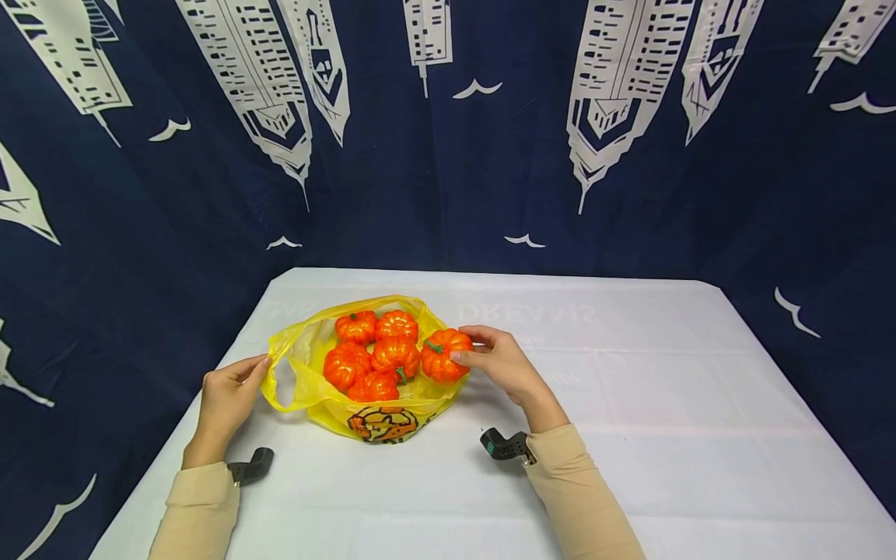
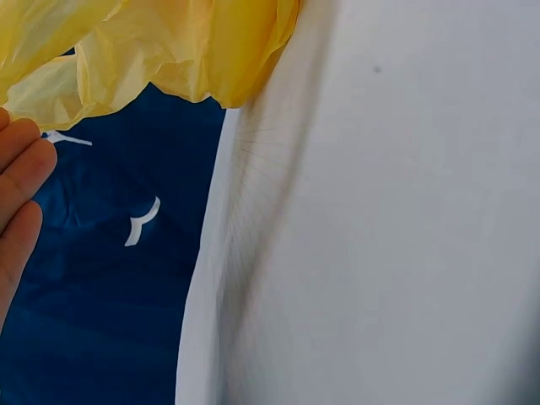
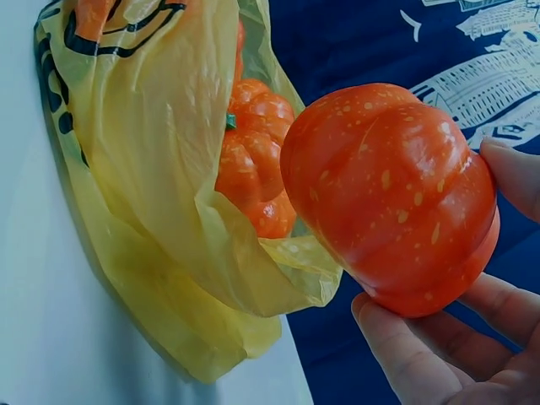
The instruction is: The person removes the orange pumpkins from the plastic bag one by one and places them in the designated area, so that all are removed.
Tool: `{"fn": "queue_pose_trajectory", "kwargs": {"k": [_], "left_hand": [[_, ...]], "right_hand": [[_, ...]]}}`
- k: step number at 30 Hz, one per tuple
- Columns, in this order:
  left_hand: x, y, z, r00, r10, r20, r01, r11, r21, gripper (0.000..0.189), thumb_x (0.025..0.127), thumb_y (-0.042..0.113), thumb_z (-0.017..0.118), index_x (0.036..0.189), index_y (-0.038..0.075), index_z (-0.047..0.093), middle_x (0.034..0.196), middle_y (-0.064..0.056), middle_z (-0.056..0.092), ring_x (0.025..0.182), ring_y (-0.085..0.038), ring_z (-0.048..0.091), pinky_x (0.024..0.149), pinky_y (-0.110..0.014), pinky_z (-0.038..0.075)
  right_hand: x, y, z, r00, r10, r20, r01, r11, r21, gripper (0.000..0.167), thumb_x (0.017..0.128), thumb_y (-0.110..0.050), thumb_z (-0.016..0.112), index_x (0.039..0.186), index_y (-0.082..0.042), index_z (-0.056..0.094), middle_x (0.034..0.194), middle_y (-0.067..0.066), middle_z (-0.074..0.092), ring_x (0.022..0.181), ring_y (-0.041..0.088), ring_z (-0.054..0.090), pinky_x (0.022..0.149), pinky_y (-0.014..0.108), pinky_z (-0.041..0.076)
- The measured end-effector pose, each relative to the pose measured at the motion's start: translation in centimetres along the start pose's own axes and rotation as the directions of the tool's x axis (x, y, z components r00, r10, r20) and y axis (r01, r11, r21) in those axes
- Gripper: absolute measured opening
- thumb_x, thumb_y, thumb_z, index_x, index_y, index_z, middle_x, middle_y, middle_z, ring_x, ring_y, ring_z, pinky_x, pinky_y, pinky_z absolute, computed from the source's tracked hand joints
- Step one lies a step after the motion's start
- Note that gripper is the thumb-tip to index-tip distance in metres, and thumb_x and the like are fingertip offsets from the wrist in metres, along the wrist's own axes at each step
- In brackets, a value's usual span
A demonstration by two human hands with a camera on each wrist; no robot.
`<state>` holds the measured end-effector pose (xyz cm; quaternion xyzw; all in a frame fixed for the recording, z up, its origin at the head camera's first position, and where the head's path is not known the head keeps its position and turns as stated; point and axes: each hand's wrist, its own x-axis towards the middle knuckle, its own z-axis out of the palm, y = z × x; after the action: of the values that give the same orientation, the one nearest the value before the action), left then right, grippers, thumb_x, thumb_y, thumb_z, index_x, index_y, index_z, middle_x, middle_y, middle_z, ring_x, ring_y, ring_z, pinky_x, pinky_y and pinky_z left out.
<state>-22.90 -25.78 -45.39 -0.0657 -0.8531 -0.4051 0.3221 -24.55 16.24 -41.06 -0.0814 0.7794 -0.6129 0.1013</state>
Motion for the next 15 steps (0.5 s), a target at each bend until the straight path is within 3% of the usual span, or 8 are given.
{"fn": "queue_pose_trajectory", "kwargs": {"k": [7,15], "left_hand": [[0.00,-0.01,0.05,1.000,-0.009,-0.005,0.009,1.000,0.017,0.011,0.087,-0.004,0.073,0.097,-0.007,0.077,0.095,-0.025,0.074,0.096,-0.040,0.073,0.079,0.005,0.039],[-0.02,0.02,0.05,1.000,0.004,-0.008,-0.004,1.000,0.023,0.011,0.086,-0.005,0.073,0.097,-0.006,0.077,0.094,-0.024,0.075,0.094,-0.040,0.073,0.078,0.006,0.039]], "right_hand": [[-0.08,-0.10,-0.47,1.000,0.002,-0.019,-0.001,1.000,0.013,0.058,0.092,-0.017,0.072,0.143,-0.002,0.051,0.142,0.021,0.056,0.120,0.028,0.062,0.104,0.039,0.051],[0.08,0.05,-0.81,0.999,-0.004,-0.043,0.005,0.999,0.037,0.057,0.092,-0.015,0.071,0.143,0.000,0.051,0.141,0.022,0.056,0.119,0.026,0.062,0.097,0.028,0.053]]}}
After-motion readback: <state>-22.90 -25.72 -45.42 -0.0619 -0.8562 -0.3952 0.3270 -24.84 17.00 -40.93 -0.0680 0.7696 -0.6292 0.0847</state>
